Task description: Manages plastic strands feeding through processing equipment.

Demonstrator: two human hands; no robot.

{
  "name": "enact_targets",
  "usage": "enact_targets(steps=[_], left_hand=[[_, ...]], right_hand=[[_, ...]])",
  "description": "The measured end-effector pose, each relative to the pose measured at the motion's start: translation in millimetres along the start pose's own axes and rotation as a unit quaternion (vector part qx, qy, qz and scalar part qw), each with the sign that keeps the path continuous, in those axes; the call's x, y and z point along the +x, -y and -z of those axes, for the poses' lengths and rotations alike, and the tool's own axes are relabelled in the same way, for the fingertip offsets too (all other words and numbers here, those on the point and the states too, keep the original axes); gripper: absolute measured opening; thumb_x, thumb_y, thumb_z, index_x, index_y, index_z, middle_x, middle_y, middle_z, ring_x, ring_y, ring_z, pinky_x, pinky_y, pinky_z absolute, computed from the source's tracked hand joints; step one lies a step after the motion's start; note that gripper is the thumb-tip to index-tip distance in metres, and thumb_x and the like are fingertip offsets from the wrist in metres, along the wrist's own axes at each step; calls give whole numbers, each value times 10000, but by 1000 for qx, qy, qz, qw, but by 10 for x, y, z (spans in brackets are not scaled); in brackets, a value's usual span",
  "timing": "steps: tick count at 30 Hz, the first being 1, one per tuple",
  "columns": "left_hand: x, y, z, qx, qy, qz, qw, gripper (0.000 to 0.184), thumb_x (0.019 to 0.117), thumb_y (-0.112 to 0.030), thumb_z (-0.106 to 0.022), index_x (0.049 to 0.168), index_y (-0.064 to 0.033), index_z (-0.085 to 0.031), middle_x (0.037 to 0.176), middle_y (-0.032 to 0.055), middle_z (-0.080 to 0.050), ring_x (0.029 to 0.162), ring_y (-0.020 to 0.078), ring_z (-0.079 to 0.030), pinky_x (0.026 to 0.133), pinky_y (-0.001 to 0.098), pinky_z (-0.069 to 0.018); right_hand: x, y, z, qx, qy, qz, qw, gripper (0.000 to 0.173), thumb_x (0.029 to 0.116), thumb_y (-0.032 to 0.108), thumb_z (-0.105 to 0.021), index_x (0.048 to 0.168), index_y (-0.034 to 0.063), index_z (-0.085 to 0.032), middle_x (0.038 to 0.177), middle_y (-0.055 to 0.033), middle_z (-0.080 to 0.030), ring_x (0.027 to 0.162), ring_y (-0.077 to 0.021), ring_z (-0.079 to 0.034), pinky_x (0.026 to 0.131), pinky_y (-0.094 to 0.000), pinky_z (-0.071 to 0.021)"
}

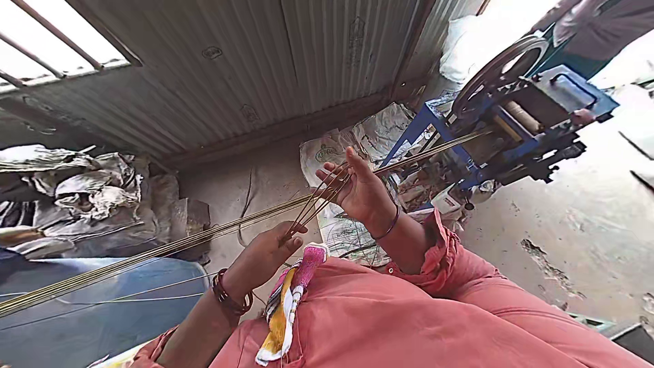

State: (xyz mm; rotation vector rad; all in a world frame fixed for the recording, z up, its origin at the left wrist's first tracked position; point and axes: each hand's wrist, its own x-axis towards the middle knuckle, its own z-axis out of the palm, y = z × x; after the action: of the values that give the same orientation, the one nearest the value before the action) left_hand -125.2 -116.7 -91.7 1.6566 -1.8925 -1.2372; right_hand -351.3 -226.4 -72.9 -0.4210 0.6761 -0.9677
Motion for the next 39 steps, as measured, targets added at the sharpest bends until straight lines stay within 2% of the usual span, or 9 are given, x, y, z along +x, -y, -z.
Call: enact_targets(steps=[2, 5, 10, 18, 21, 25, 29, 36, 39], left_hand=[[32, -11, -67, 85, -23, -31, 996, 626, 1048, -623, -265, 1314, -183, -623, 848, -23, -592, 720, 106, -556, 661, 360, -494], [76, 5, -114, 131, -59, -73, 987, 728, 1057, -636, -151, 1332, -149, -618, 904, 68, -656, 786, 203, -630, 712, 465, -538], [153, 173, -141, -81, -66, -87, 991, 722, 1024, -708, -222, 1204, -173, -673, 675, -134, -444, 550, -16, -387, 518, 171, -357], [152, 127, -29, -113, 47, -29, 992, 376, 1089, -312, -348, 1173, -170, -685, 631, -133, -468, 489, -14, -408, 466, 157, -364], [188, 122, -69, -110, 47, -21, 993, 322, 1078, -335, -373, 1023, -201, -661, 625, -138, -407, 489, -7, -357, 464, 173, -320], [308, 29, -173, -205, -61, -47, 976, 258, 1095, -280, -393, 929, -211, -577, 651, -143, -453, 505, -25, -382, 473, 148, -337], [514, -102, -237, -262, -129, -77, 953, 245, 1103, -257, -383, 962, -171, -565, 659, -124, -461, 502, -12, -387, 470, 152, -347], [740, -256, -455, -16, -83, -78, 993, 346, 1059, -240, -344, 978, -61, -629, 738, -35, -512, 640, 57, -506, 615, 283, -460], [847, -270, -517, -20, -21, -82, 996, 373, 1078, -313, -345, 1014, -97, -642, 687, -75, -506, 558, 26, -480, 533, 232, -440]], right_hand=[[-17, 5, -11, 36, -28, 19, 999, 462, 1006, 381, -642, 1382, 177, -466, 1154, -105, -648, 997, -276, -705, 881, -497, -602], [11, 11, -1, 84, -26, 52, 995, 221, 1061, 176, -529, 1253, 112, -443, 1170, -170, -642, 1012, -333, -711, 901, -508, -601], [-69, 79, 10, 79, -16, 105, 991, 247, 1086, 75, -408, 1330, 114, -415, 1227, -206, -682, 1011, -338, -748, 889, -445, -622], [8, 355, 194, 149, -46, 173, 973, 337, 1016, -91, -366, 1298, 89, -404, 1089, -174, -723, 880, -275, -767, 779, -389, -643], [24, 358, 279, 142, -13, 207, 968, 331, 1056, -14, -422, 1363, 103, -376, 1210, -178, -702, 988, -302, -757, 850, -435, -635], [-18, 60, 438, -23, 67, 171, 983, 946, 904, 594, -692, 1604, 210, -184, 1580, -34, -439, 1400, -194, -481, 1090, -457, -467], [-164, -519, 344, -163, 140, 68, 974, 529, 1085, 300, -461, 1528, 14, -416, 1546, -119, -496, 1432, -218, -471, 1167, -477, -418], [-254, -676, 273, -171, 19, 106, 979, 337, 1113, 99, -392, 1321, -96, -571, 1262, -167, -649, 1095, -107, -640, 989, -290, -522], [-249, -601, 406, -163, -30, 123, 978, 244, 1088, 90, -469, 1170, -62, -642, 1023, -82, -677, 889, -66, -624, 826, -260, -526]])
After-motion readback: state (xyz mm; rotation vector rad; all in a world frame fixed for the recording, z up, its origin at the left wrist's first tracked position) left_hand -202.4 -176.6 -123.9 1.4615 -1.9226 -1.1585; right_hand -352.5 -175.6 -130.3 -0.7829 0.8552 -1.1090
